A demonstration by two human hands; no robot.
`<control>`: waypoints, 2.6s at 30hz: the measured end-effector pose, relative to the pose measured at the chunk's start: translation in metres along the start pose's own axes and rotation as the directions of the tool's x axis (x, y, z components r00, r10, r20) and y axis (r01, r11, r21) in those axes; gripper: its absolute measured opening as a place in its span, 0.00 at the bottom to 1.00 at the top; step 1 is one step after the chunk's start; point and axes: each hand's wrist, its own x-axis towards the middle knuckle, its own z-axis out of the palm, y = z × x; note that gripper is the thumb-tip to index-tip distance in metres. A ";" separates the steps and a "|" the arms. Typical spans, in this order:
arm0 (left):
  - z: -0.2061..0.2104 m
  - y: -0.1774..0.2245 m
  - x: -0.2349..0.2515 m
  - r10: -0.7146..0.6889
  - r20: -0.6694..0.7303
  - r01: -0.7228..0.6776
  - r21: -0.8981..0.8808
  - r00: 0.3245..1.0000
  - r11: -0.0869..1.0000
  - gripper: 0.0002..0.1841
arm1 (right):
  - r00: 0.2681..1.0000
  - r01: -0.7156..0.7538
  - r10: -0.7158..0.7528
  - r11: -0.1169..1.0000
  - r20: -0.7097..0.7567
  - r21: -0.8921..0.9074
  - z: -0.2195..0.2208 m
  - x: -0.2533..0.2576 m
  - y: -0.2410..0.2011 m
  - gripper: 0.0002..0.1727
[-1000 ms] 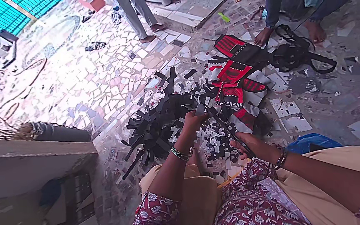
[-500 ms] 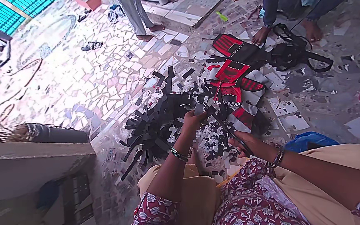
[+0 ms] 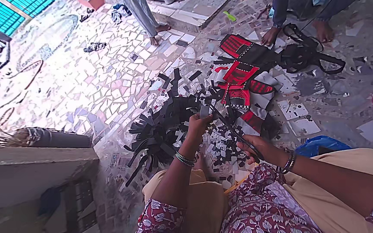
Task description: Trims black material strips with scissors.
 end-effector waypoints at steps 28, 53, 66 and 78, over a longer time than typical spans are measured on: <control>0.005 -0.006 0.000 0.007 0.028 -0.009 0.066 1.000 0.998 0.06 | 0.998 -0.061 0.061 0.998 -0.003 0.025 -0.001 0.002 0.003 0.24; 0.010 -0.009 0.000 0.020 0.069 -0.026 0.089 0.997 0.996 0.05 | 0.998 -0.058 0.058 0.995 -0.003 -0.075 0.000 0.002 0.007 0.28; 0.008 -0.007 0.000 0.004 0.086 -0.011 0.082 0.996 0.997 0.07 | 0.996 -0.084 0.084 0.996 -0.003 -0.019 -0.001 0.004 0.008 0.26; 0.012 -0.011 0.000 0.011 0.089 -0.013 0.017 0.996 1.000 0.06 | 0.998 -0.056 0.056 0.998 0.007 0.035 0.002 0.000 0.006 0.24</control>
